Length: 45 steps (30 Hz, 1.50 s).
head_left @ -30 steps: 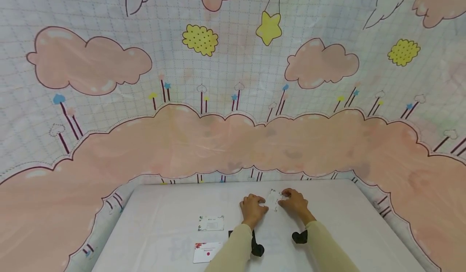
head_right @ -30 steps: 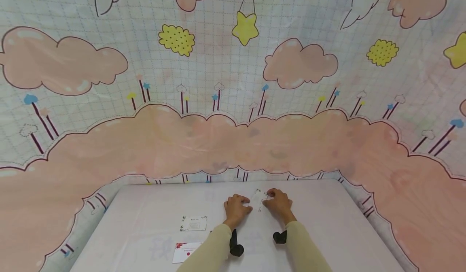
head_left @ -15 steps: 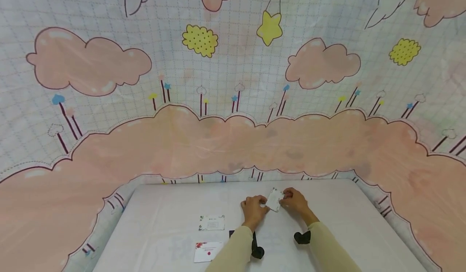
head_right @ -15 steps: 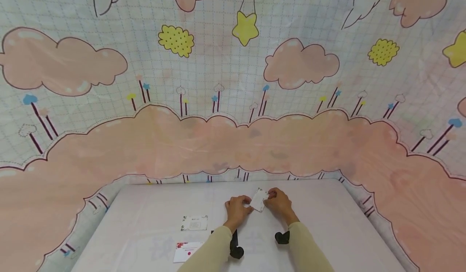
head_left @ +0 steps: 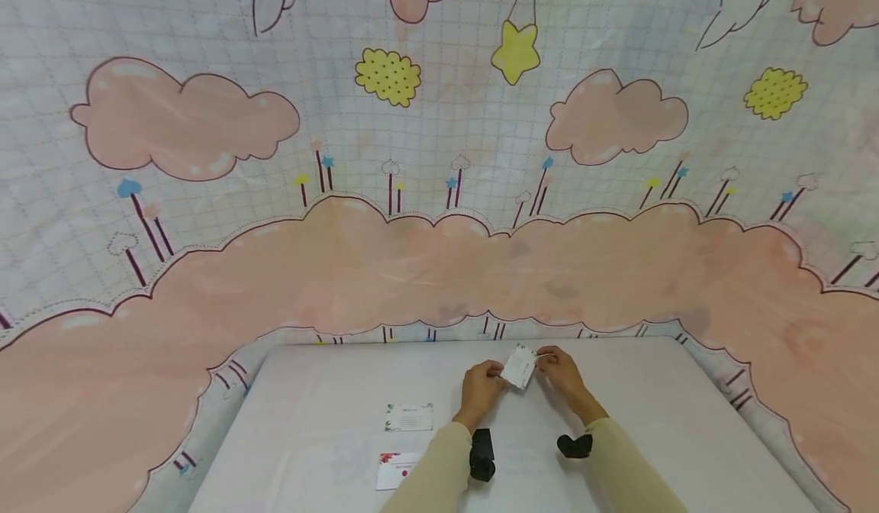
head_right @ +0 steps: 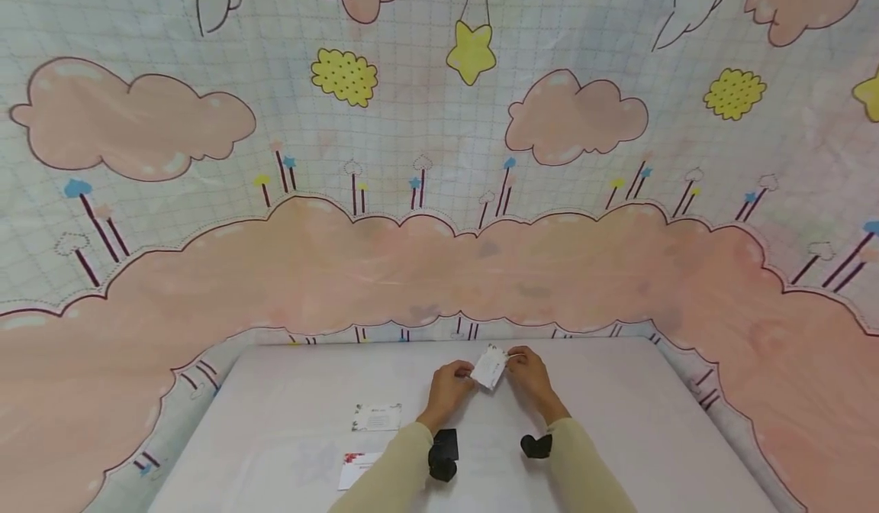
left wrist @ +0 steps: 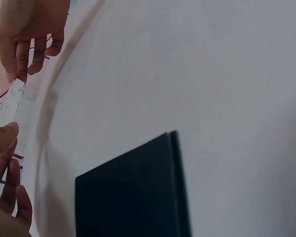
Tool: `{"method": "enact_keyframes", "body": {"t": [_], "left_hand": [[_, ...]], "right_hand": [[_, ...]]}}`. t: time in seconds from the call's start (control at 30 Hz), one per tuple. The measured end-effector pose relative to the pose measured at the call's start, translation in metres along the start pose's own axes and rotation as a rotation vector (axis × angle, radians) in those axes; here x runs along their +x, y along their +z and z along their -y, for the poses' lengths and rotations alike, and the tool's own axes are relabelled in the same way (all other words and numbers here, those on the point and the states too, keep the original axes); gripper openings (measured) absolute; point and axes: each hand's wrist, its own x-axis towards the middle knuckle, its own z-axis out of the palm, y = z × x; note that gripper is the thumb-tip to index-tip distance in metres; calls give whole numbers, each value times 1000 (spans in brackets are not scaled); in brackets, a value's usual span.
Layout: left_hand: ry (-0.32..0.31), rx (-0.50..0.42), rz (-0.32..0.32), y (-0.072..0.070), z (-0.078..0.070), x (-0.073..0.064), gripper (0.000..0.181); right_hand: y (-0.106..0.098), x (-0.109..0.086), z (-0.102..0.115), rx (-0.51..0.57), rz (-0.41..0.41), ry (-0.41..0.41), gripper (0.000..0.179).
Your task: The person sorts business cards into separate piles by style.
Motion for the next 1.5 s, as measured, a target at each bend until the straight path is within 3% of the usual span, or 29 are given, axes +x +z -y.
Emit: {"method": "enact_keyframes", "body": {"t": [0.27, 0.4, 0.77, 1.1, 1.2, 1.37, 1.5], "left_hand": [[12, -15, 2, -12, -3, 1, 27], [19, -45, -7, -20, -1, 1, 30], [63, -85, 116, -44, -1, 3, 30], [134, -67, 120, -57, -10, 3, 32], [110, -43, 144, -59, -12, 2, 38], [26, 52, 207, -61, -15, -1, 66], [34, 97, 197, -62, -16, -4, 72]], "right_hand": [[6, -4, 7, 64, -21, 28, 28], [9, -8, 12, 89, -33, -2, 27], [12, -18, 15, 115, -27, -2, 29], [16, -25, 20, 254, -30, -29, 30], [19, -27, 22, 280, -29, -29, 30], [25, -30, 25, 287, -36, -23, 28], [29, -33, 29, 289, -29, -16, 28]]}}
